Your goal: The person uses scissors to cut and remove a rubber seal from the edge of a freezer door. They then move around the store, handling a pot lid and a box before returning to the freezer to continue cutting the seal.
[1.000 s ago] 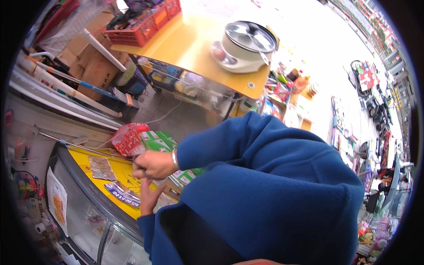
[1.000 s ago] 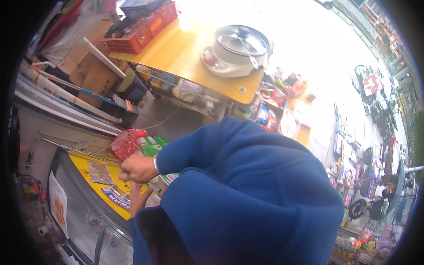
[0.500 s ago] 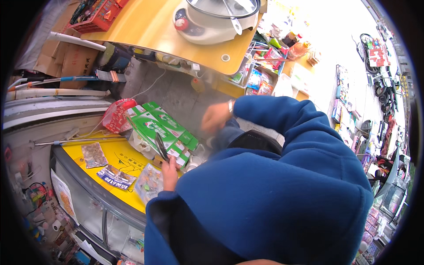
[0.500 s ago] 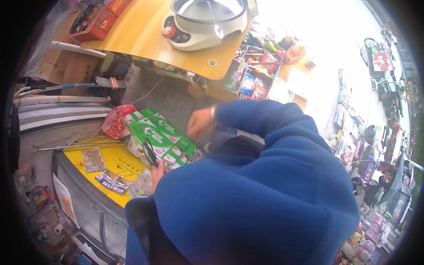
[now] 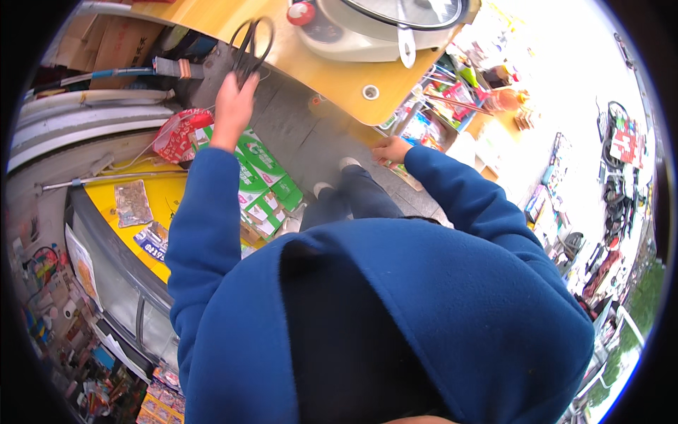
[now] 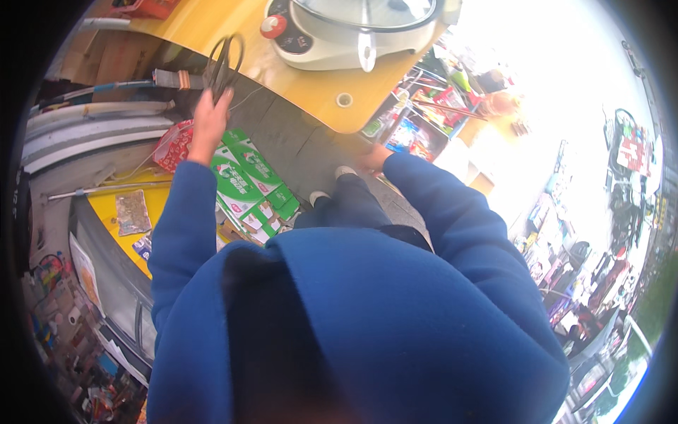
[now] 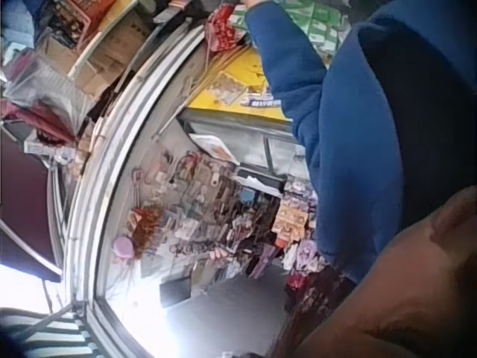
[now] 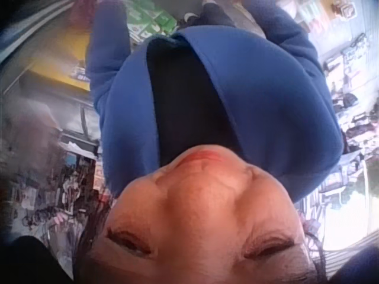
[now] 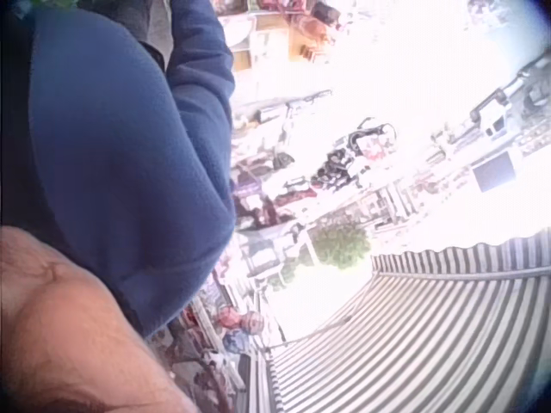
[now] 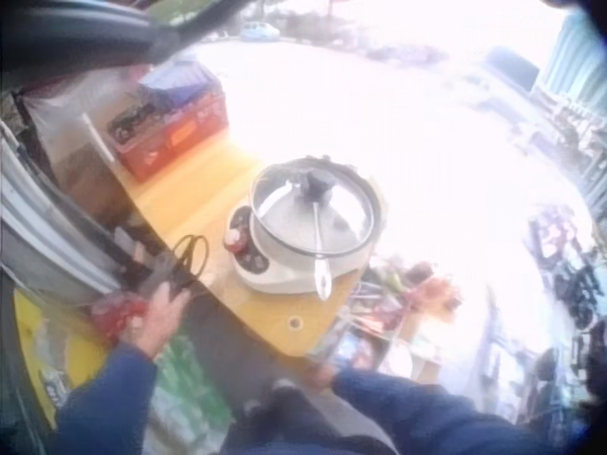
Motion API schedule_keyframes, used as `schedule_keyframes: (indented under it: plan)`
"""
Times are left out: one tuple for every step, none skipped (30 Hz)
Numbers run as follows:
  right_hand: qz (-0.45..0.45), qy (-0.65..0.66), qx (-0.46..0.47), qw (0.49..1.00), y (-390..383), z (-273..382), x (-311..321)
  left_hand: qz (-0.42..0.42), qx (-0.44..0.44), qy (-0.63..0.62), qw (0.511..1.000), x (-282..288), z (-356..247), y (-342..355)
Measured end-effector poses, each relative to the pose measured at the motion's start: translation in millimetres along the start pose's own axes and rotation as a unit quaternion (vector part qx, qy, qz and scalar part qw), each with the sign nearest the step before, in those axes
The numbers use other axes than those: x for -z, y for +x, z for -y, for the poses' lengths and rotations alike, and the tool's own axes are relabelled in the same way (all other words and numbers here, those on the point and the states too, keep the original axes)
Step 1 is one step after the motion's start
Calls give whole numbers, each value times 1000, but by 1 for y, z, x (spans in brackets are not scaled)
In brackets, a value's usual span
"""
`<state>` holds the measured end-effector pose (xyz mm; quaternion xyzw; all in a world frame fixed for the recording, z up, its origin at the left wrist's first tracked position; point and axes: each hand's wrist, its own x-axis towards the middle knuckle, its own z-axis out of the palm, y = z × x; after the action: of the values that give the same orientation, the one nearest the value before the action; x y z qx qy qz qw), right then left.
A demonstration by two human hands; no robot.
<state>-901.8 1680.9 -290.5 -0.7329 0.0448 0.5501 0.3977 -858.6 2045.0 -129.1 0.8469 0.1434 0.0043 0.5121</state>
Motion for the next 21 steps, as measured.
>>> schedule_keyframes:
  plan:
    - [-1, 27, -11, 1000, 16, 0, -11, -2, -7, 5, 1000, -6, -8, 21]
    - [5, 57, -6, 998, 33, -2, -21, -37, -45, 26, 998, -14, -14, 38]
    - [5, 53, -11, 999, 52, -5, -30, -54, -39, 47, 997, -20, -17, 53]
    - [23, 68, 20, 997, 71, -10, -38, -47, -27, 67, 996, -22, -20, 66]
    - [-19, 47, 48, 998, 91, -16, -50, -62, -31, 79, 995, -24, -20, 77]
    - [-42, 29, 89, 995, 108, -22, -59, -72, -29, 88, 993, -25, -19, 86]
    - [-67, 8, 128, 989, 124, -27, -68, -77, -22, 98, 992, -24, -16, 94]
    - [-93, -13, 166, 982, 137, -30, -76, -80, -15, 108, 991, -24, -12, 102]
    - [-132, 42, 131, 982, 148, -30, -84, -81, -3, 119, 990, -22, -8, 110]
    - [-156, 88, 95, 979, 155, -30, -87, -76, -8, 126, 989, -20, -3, 115]
    - [-182, 137, 61, 972, 160, -28, -90, -68, -6, 136, 988, -17, 2, 120]
    - [-210, 187, 31, 959, 163, -24, -91, -64, -13, 143, 988, -13, 7, 124]
    - [-234, 224, 10, 946, 164, -20, -91, -75, -44, 173, 981, -9, 12, 125]
    - [-246, 236, 15, 940, 163, -15, -91, -90, -83, 200, 972, -5, 18, 124]
    - [-256, 244, 25, 935, 160, -10, -89, -94, -103, 229, 963, -2, 23, 123]
    - [-268, 246, 43, 931, 157, -6, -88, -116, -156, 226, 955, 1, 29, 117]
    - [-295, 204, 100, 928, 152, -1, -87, -132, -194, 222, 946, 4, 36, 108]
    - [-291, 220, 114, 924, 146, 3, -88, -177, -255, 198, 930, 3, 44, 96]
    - [-304, 198, 158, 918, 139, 7, -88, -183, -270, 123, 937, 2, 54, 78]
    - [-295, 162, 167, 927, 130, 11, -89, -164, -249, 79, 951, -3, 66, 56]
    - [-326, 165, 228, 902, 120, 16, -88, -119, -168, -82, 975, -18, 79, 28]
